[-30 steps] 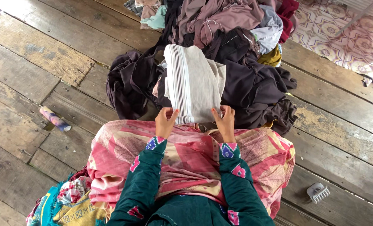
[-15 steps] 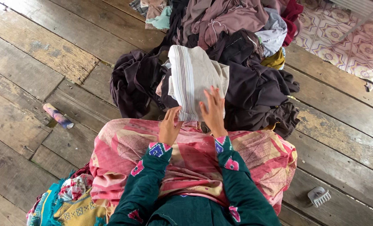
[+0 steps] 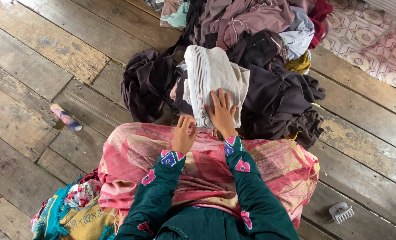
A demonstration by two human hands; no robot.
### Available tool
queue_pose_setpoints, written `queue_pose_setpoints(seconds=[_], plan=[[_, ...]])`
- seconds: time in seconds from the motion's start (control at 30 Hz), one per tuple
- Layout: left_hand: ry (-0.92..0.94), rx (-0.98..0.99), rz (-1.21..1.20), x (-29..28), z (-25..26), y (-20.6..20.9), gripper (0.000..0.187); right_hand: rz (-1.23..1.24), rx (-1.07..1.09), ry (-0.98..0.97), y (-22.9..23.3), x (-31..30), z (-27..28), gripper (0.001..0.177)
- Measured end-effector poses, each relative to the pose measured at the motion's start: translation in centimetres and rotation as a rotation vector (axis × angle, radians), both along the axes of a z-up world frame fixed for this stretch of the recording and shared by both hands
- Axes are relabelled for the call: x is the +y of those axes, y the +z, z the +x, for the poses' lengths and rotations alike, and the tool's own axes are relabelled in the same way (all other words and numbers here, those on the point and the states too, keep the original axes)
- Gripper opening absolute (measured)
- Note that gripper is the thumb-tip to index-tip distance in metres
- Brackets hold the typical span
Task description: The person folds several garments by hand, including a white shirt and dark pants, smoothing and aligning each piece before stacking them on a growing pile.
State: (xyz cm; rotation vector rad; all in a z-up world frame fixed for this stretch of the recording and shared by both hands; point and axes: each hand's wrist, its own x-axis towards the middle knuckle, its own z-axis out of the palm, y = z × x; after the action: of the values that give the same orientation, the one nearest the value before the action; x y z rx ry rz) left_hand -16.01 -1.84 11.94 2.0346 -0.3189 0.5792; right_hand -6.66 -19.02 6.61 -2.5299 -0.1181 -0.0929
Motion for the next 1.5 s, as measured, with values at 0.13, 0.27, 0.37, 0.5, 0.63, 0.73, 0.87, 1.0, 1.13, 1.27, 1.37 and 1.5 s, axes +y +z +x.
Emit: queue_pose_setpoints(seconds=[0.13, 0.27, 0.37, 0.5, 0.63, 0.73, 0.87, 1.0, 1.13, 1.27, 1.37, 1.5], plan=[[-0.025, 0.199, -0.083, -0.4, -0.3, -0.3, 0.036, 0.027, 0.008, -0.005, -0.2, -0.2, 0.0, 0.065], [-0.059, 0.190, -0.118, -0.5, -0.9, -0.9, 0.030, 0.043, 0.016, -0.006, -0.3, -0.3, -0.1, 0.065], [-0.054, 0.159, -0.197, -0.5, -1.3, -0.4, 0.023, 0.067, 0.033, -0.030, 0.2, 0.1, 0.0, 0.065], [0.016, 0.188, -0.008, -0.7, -1.8, 1.1, 0.020, 0.070, 0.080, -0.030, 0.8, 0.8, 0.1, 0.075], [0.027, -0.128, 0.115, -0.5, -2.1, 2.1, 0.024, 0.073, 0.090, -0.041, 0.9, 1.3, 0.4, 0.075], [-0.027, -0.021, 0.007, -0.6, -1.9, 1.5, 0.025, 0.084, 0.086, -0.048, 0.4, 1.0, 0.5, 0.072], [-0.097, 0.125, -0.155, -0.5, -1.7, 0.0, 0.019, 0.081, 0.059, -0.045, -0.1, 0.9, 0.5, 0.071], [-0.091, 0.224, -0.189, -0.4, -1.3, -0.5, 0.024, 0.078, 0.068, -0.054, -0.4, 0.6, 0.4, 0.068], [-0.112, 0.173, -0.049, 0.2, -0.8, 0.5, 0.021, 0.074, 0.030, -0.024, -0.5, 0.2, 0.2, 0.073], [0.106, -0.010, 0.056, -1.0, 1.3, 1.2, 0.026, 0.059, -0.062, 0.057, -0.6, -0.7, -0.4, 0.082], [0.046, 0.022, 0.038, -3.1, 5.2, 0.6, 0.038, 0.066, -0.074, 0.073, -0.9, -1.5, -0.5, 0.081], [0.068, 0.033, 0.368, -5.5, 9.5, -1.8, 0.068, 0.121, -0.270, 0.170, -1.4, -3.2, -0.2, 0.071]])
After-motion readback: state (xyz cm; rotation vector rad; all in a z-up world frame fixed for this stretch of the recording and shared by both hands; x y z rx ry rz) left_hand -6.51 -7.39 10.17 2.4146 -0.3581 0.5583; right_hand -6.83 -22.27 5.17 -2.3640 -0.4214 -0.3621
